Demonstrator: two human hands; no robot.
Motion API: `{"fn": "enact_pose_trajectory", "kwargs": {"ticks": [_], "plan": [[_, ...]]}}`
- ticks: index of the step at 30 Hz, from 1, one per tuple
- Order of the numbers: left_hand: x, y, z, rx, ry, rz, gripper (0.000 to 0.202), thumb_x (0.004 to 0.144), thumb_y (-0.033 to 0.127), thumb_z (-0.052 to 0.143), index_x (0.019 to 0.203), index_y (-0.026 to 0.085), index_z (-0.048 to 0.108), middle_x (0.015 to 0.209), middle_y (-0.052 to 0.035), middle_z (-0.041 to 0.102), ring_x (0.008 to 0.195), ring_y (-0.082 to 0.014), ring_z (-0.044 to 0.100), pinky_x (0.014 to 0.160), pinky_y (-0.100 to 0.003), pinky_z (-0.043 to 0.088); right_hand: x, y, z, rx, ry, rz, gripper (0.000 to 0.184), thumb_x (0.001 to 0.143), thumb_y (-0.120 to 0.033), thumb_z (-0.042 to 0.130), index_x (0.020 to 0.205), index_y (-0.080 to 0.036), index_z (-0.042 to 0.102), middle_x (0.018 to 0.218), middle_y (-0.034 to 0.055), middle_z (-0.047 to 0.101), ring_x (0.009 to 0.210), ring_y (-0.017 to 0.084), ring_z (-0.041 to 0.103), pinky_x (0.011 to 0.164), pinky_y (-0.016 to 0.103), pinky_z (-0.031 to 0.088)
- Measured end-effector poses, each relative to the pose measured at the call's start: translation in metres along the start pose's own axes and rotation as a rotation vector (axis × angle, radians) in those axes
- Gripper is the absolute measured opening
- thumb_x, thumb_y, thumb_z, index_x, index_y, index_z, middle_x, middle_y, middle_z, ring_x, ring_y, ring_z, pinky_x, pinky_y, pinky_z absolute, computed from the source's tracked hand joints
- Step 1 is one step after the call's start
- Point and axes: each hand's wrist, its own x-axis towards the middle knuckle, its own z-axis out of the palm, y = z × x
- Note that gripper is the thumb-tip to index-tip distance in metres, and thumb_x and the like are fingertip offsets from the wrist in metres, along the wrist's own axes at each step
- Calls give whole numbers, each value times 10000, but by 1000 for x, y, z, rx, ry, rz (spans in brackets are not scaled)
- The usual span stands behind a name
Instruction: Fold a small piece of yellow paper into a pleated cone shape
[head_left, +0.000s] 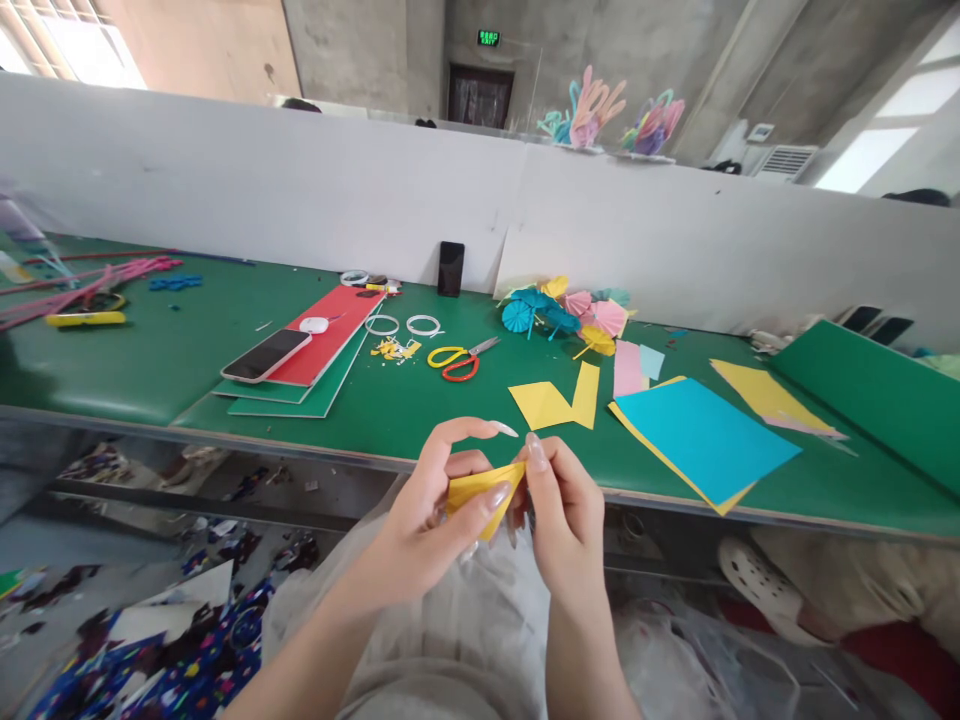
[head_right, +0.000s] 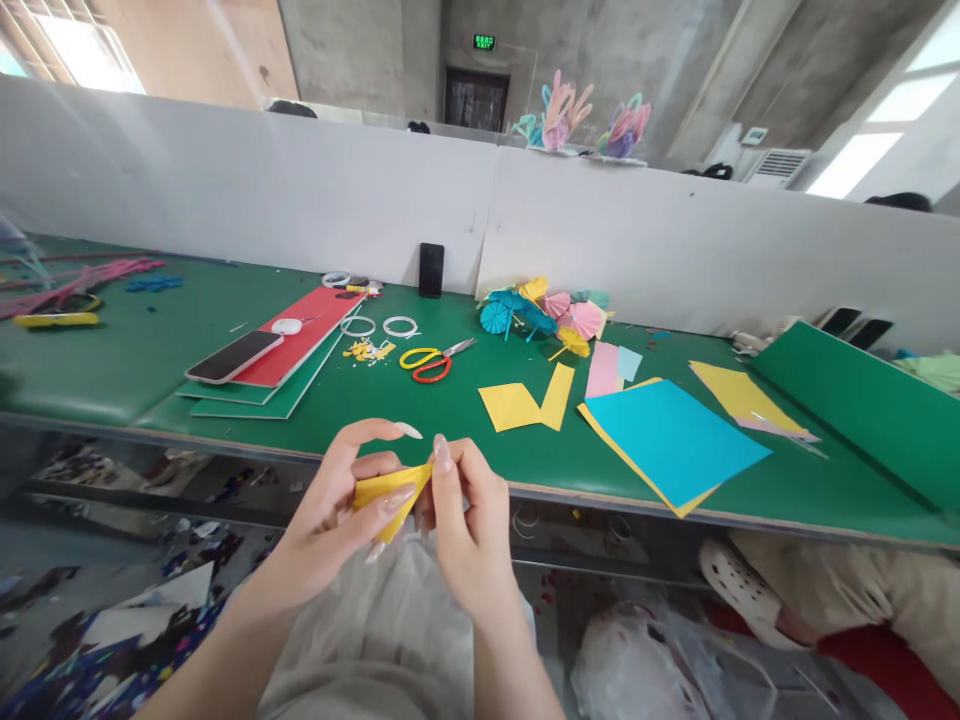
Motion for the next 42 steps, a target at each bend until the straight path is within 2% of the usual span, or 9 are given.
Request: {"fn": "enact_pose_trajectory", "kwargs": {"ticks": [8, 17, 28, 42], "plan": [[0, -1, 0, -6, 3, -20, 309, 892, 307, 521, 1176, 319, 399, 694, 55, 406, 516, -55, 411, 456, -159, 337, -1, 1, 0, -75, 19, -18, 352, 953, -376, 418, 648, -202, 389, 450, -83, 378, 356, 64, 339, 370, 183, 291], [-1, 0, 1, -56, 0, -6, 285, 904, 268, 519, 1154, 328, 396, 684, 66, 375, 507, -34, 389, 455, -137, 322, -1, -2, -1, 184, -48, 84, 340, 962, -377, 390, 677, -201, 449, 492, -52, 457, 426, 93, 433, 439, 208, 367], [0, 0, 0, -55, -23, 11, 274, 920, 242, 498, 1156, 343, 404, 684, 68, 381, 519, -29, 400, 465, -135, 308, 0, 5, -4, 38, -49, -17, 279, 958, -320, 436, 712, -193, 475, 525, -60, 465, 438, 62, 409, 435, 163, 354], [-1, -1, 1, 49, -56, 76, 256, 929, 259, 465, 1162, 321, 380, 692, 56, 369, 551, -60, 387, 493, -169, 317, -1, 2, -2, -22, -65, 26, 334, 964, -381, 387, 685, -200, 415, 490, -71, 377, 399, 70, 344, 389, 188, 301]]}}
